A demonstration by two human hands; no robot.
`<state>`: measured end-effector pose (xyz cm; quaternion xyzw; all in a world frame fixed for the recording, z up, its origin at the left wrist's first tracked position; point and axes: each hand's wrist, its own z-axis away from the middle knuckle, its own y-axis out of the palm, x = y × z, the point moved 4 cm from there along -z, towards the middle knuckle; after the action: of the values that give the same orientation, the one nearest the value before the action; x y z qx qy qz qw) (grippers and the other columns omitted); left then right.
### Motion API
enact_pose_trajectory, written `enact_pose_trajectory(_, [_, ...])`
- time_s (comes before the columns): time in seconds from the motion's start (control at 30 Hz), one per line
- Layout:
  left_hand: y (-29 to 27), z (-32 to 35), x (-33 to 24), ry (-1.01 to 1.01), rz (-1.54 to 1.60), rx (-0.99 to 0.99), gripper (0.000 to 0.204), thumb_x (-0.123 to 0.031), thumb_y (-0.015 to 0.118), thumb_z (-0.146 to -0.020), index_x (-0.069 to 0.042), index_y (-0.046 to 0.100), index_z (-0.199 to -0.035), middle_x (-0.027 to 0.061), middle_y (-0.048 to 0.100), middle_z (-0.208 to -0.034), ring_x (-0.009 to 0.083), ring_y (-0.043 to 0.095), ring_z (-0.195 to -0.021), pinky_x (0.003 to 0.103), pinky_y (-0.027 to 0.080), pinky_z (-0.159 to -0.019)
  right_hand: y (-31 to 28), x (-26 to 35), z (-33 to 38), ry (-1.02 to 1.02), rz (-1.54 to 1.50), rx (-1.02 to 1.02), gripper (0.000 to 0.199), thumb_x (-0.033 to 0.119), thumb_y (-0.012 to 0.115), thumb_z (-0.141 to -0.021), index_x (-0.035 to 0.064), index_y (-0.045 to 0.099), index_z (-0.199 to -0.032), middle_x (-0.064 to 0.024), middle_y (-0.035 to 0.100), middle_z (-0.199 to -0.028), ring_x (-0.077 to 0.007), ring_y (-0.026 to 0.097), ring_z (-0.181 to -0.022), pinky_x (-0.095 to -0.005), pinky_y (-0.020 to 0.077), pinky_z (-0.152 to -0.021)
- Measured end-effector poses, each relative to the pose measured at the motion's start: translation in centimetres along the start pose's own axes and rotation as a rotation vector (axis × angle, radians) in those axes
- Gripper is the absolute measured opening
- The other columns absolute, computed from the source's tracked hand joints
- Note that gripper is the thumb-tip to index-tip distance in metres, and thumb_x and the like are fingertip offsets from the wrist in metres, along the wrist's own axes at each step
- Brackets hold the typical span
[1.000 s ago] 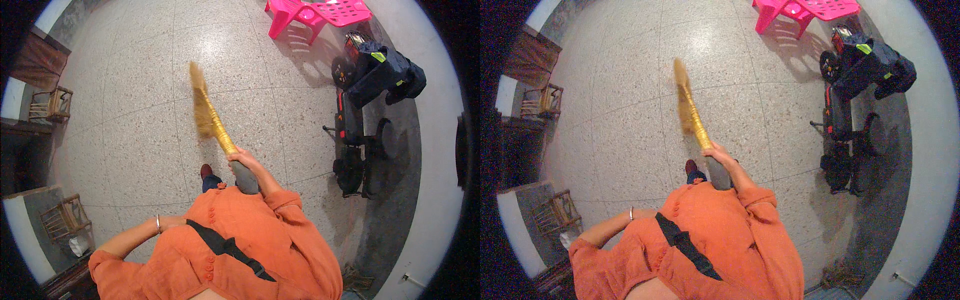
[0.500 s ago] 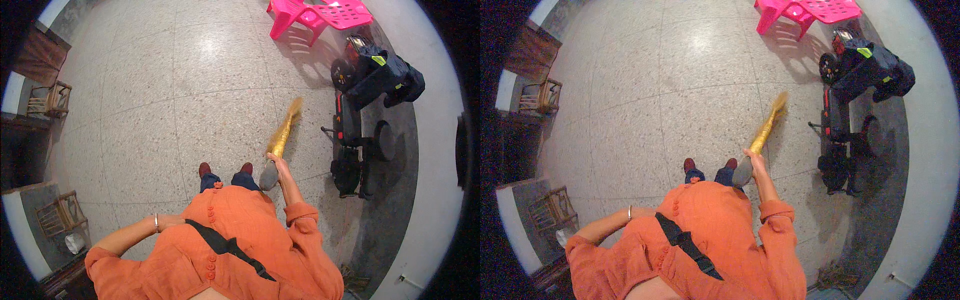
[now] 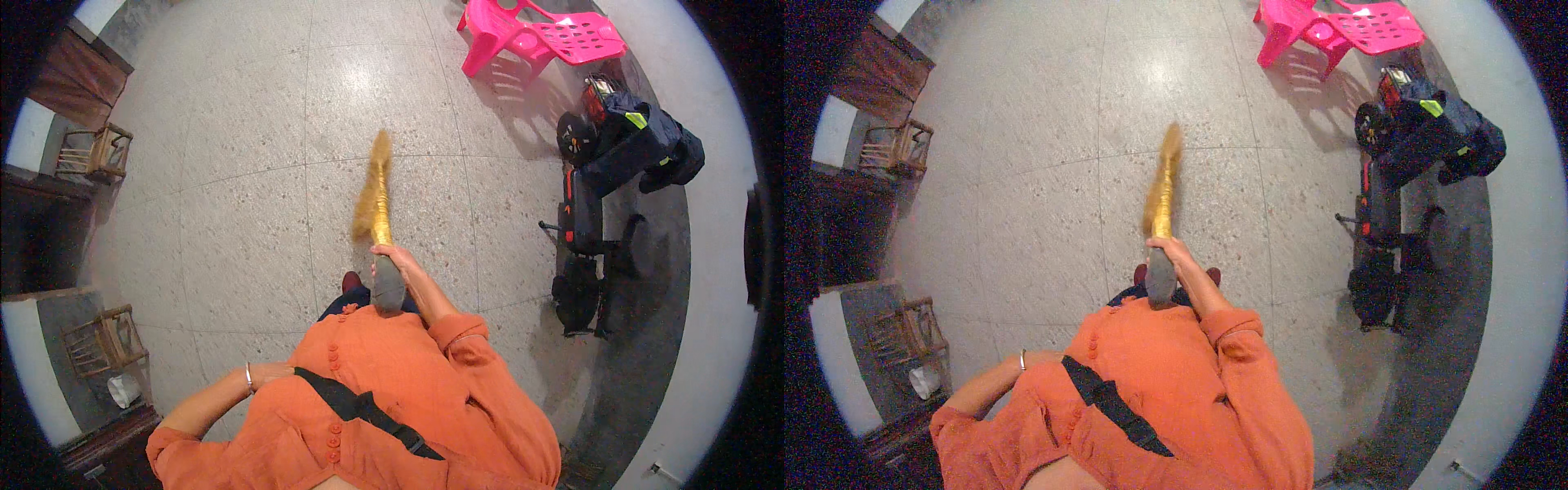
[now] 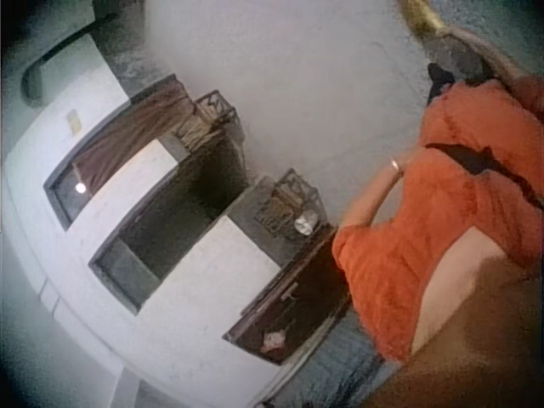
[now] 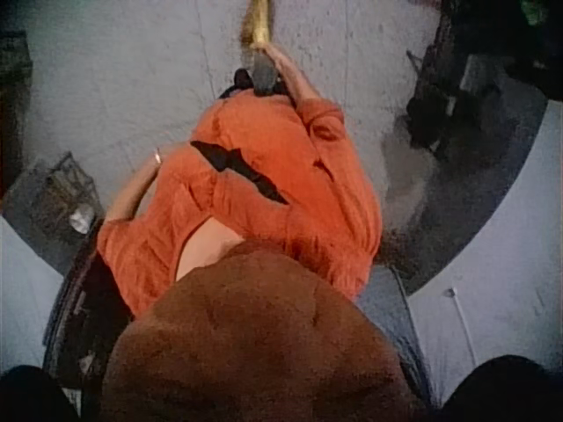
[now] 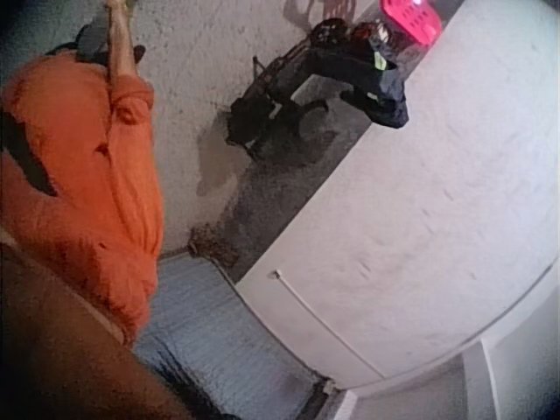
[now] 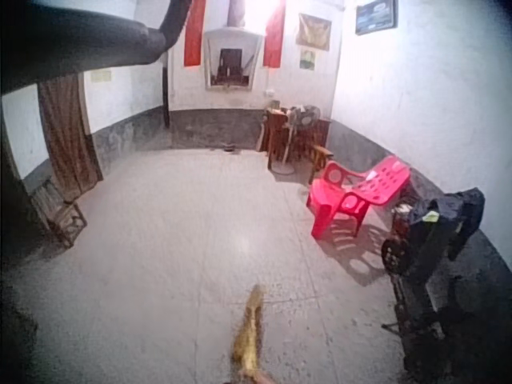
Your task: The person sweeps a tiled floor with a yellow-bristled broom, moving back and forth across the room. The person navigates around a parked scooter and a pink plastic chair while continuing to sweep the floor area.
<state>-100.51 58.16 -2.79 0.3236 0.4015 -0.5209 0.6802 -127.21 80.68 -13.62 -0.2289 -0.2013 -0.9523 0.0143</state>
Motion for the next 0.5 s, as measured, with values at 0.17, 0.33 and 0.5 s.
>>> enact_pose_trajectory(0.17, [-2.0,0.1,0.2,0.0,-0.012,-0.003,0.038,-0.034,0.043,-0.079,0.002,0.052,-0.069,0.0223,0.052,-0.071,0.034,0.049,-0.063,0.041,0.037,-0.056,-0.4,2.7,-0.1,0.025,-0.256,0.19,0.027,0.015,0.062,-0.075,0.0066,0.046,-0.094,-0.0092,0.057,-0.069,-0.0178,0.057,-0.052,-0.0322,0.0517,-0.048])
enact_pose_trajectory(0.33, [-4.4,-1.4,-0.2,0.003,-0.011,0.003,0.039,-0.034,0.042,-0.079,0.002,0.051,-0.069,0.0225,0.051,-0.071,0.0342,0.049,-0.062,0.041,0.037,-0.055,-5.6,5.8,1.4,-0.125,-0.179,0.012,0.028,0.013,0.062,-0.075,0.0053,0.045,-0.096,-0.0103,0.056,-0.07,-0.0185,0.057,-0.053,-0.0339,0.0518,-0.048])
enact_pose_trajectory(0.5, [-7.2,-5.3,-1.2,0.008,0.007,-0.024,0.039,-0.035,0.042,-0.079,0.002,0.051,-0.069,0.0227,0.051,-0.07,0.0344,0.049,-0.062,0.041,0.037,-0.055,-14.2,10.8,3.3,-0.252,-0.117,-0.234,0.027,0.01,0.063,-0.073,0.0043,0.048,-0.095,-0.0099,0.057,-0.07,-0.0186,0.057,-0.052,-0.032,0.0494,-0.046])
